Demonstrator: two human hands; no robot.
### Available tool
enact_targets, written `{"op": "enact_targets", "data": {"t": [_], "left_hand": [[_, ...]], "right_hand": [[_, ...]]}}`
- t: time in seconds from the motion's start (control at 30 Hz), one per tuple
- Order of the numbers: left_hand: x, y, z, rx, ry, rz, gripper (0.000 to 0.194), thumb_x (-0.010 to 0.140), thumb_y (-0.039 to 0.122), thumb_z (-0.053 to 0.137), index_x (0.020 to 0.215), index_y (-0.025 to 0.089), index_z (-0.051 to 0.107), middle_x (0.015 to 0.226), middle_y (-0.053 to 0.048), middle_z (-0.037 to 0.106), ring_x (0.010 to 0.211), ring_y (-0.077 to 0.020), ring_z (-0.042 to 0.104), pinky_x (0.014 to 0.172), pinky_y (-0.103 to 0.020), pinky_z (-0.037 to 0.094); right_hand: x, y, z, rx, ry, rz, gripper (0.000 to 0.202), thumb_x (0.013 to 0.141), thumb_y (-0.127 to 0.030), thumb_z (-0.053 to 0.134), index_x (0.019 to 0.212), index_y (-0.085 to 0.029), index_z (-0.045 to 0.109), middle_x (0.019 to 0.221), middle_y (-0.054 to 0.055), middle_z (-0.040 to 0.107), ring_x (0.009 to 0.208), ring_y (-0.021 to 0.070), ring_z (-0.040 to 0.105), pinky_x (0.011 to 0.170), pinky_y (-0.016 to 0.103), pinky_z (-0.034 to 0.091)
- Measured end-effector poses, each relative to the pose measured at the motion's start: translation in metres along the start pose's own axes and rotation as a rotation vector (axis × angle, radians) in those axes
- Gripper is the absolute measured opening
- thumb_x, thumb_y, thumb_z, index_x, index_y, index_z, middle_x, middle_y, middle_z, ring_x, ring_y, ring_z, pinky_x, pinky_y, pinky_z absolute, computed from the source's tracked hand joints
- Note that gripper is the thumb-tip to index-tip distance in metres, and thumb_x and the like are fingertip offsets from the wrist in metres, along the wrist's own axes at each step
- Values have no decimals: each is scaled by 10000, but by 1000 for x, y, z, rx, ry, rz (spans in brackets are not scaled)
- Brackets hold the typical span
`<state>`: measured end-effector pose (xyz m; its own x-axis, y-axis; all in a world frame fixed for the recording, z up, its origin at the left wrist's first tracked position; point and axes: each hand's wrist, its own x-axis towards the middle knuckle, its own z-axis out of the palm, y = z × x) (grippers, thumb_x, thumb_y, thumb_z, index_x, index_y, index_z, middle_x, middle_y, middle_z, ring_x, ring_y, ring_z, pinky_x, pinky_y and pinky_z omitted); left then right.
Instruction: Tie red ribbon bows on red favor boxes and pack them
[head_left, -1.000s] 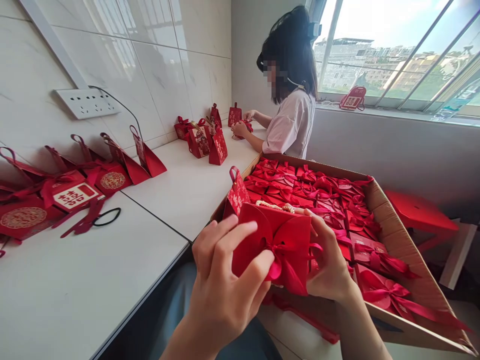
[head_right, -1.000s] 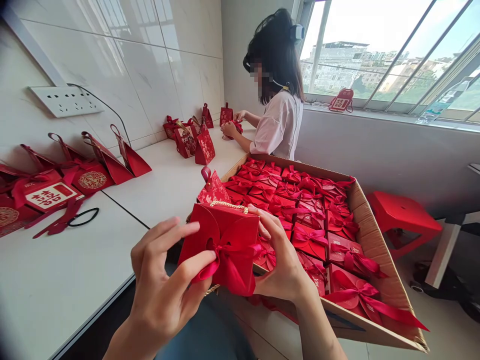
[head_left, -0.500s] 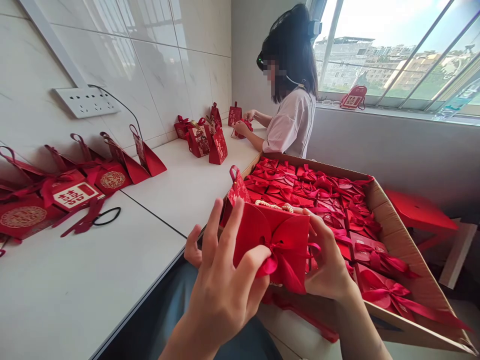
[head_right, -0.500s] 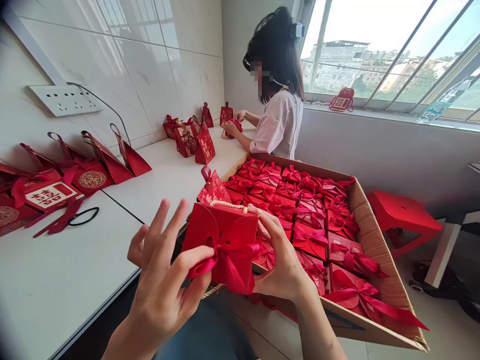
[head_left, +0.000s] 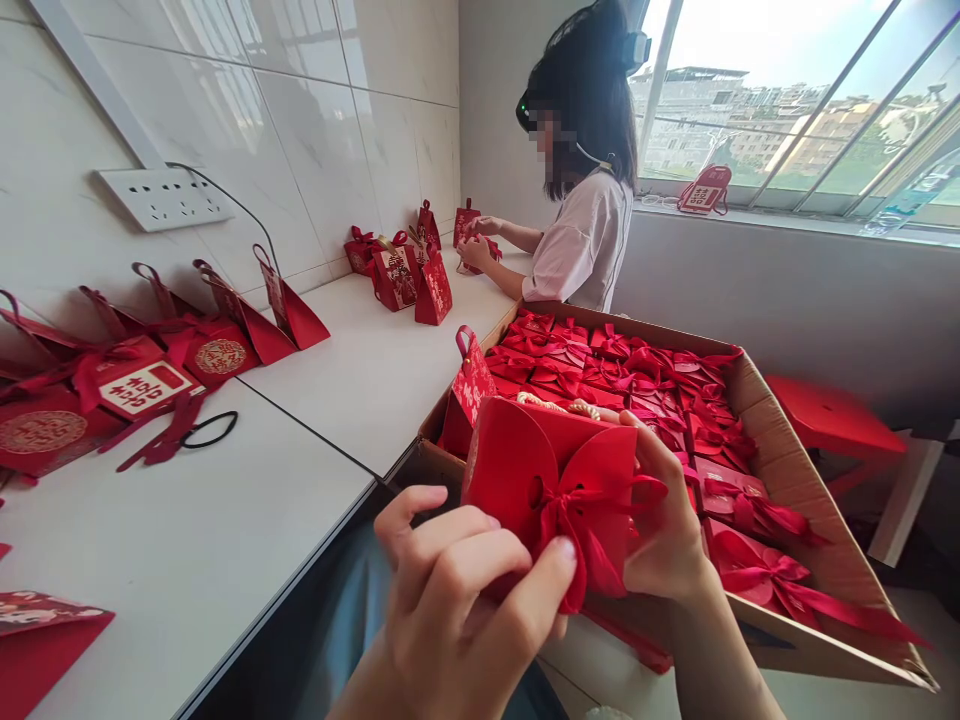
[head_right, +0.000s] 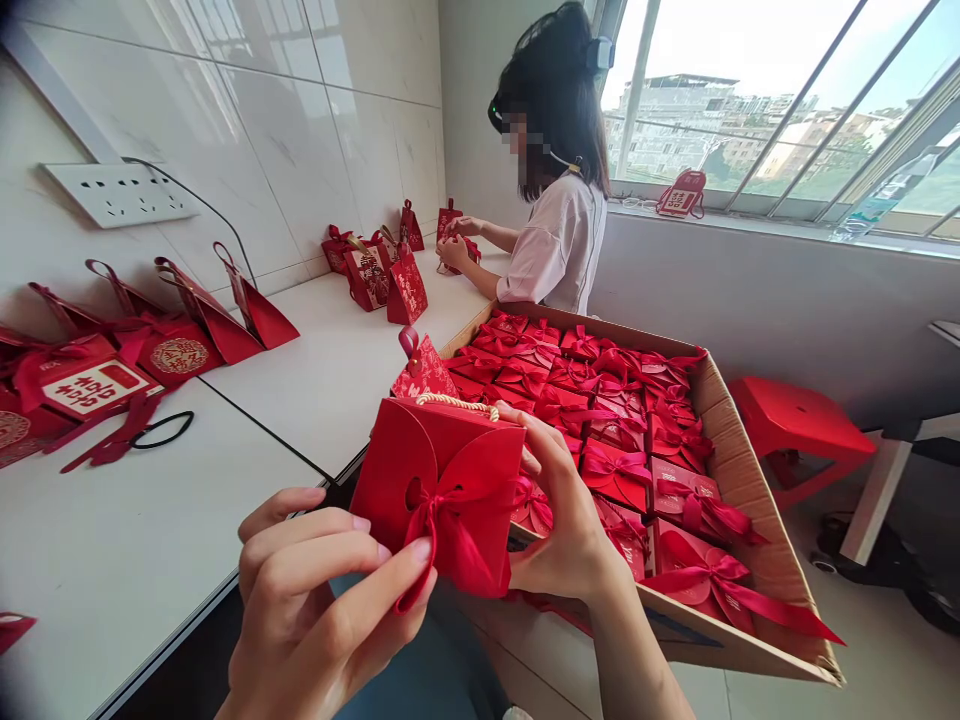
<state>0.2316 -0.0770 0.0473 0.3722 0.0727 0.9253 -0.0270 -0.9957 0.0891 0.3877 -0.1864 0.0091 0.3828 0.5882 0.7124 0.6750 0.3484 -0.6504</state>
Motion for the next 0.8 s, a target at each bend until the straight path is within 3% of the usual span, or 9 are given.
{"op": "enact_targets", "data": {"t": [0.13,0.4,0.57,0.73,0.8], "left_hand": [[-1,4,6,-47,89,-52,113,805,82,612,854,175,655,778,-5,523,799,-136,518,887,-403,449],[5,-4,-6,-31,-60,37,127,803,103,622,889,189,660,758,-2,570,800,-131,537,864,-354,509],[3,-3,-4,-45,-53,34,114,819,107,611,894,174,665,763,-10,586,809,-137,535,862,-372,506],[-1,0,2,-53,64,-20,95,825,97,590,860,152,660,778,-38,621,853,-166,557,844,-372,498],[0,-1,2,-44,25,-22,93,838,100,570,870,131,652,876,-85,660,950,-203,578,834,-365,500]], "right_hand": [[1,0,-1,14,-29,-12,1013,622,-220,839,1458,-333,278,1437,115,412,1300,343,454,970,497,513],[1,-1,-1,-15,-33,-21,1032,617,-230,846,1465,-335,266,1454,120,402,1304,359,448,951,505,524],[1,-3,1,1,8,-15,999,613,-241,847,1449,-323,307,1441,122,427,1298,355,455,971,497,509],[0,-3,1,4,2,-21,1009,601,-248,853,1446,-326,308,1434,111,433,1299,351,453,985,511,497],[-2,-1,0,-10,-8,-11,1035,578,-253,864,1444,-332,302,1437,109,427,1304,362,443,982,535,493]]}}
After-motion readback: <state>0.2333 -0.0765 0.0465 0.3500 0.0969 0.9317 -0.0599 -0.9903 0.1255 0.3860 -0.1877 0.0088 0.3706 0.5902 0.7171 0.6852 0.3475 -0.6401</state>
